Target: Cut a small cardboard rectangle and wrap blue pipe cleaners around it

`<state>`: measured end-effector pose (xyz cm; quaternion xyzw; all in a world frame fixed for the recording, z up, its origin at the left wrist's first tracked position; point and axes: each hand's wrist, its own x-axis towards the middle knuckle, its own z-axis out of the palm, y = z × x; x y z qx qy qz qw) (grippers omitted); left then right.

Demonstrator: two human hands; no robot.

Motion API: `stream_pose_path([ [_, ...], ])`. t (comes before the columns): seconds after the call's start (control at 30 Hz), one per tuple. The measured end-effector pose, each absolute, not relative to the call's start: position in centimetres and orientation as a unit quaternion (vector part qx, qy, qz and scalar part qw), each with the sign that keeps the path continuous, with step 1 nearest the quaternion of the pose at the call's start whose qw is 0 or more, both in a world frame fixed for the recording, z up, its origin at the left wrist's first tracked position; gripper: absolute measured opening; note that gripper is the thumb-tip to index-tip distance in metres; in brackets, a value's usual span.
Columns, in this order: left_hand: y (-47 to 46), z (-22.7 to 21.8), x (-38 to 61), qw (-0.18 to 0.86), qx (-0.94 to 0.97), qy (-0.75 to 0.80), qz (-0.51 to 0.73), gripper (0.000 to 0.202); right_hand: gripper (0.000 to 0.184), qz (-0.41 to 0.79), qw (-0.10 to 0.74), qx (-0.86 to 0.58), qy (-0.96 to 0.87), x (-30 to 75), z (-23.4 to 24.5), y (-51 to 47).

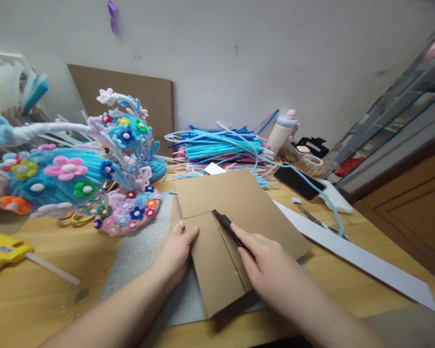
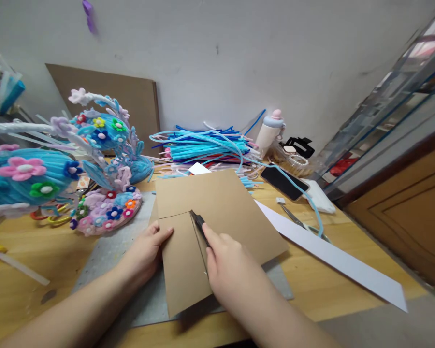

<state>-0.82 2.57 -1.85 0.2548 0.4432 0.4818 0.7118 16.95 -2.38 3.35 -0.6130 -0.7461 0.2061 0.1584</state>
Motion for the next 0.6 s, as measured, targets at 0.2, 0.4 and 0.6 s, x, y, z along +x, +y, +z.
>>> stream_pose_path([
  [0.2, 2.4, -1.7, -0.7, 0.612, 0.299, 0.501, 0.533, 0.045, 0.049, 0.236, 0.162, -0.614, -0.735, 16.6, 1.0, -2.7],
  [0.4, 1.9, -1.6, -1.0, 0.430, 0.403, 0.638, 0.495, 0.054, 0.050, 0.233, 0.130, -0.624, -0.735, 16.5, 0.2, -2.9],
  [0.6, 5.5, -3.2, -1.9, 0.155, 0.818, 0.496, 0.247, 0.038, 0.052, 0.197, 0.064, -0.630, -0.748, 15.8, 1.7, -2.4],
])
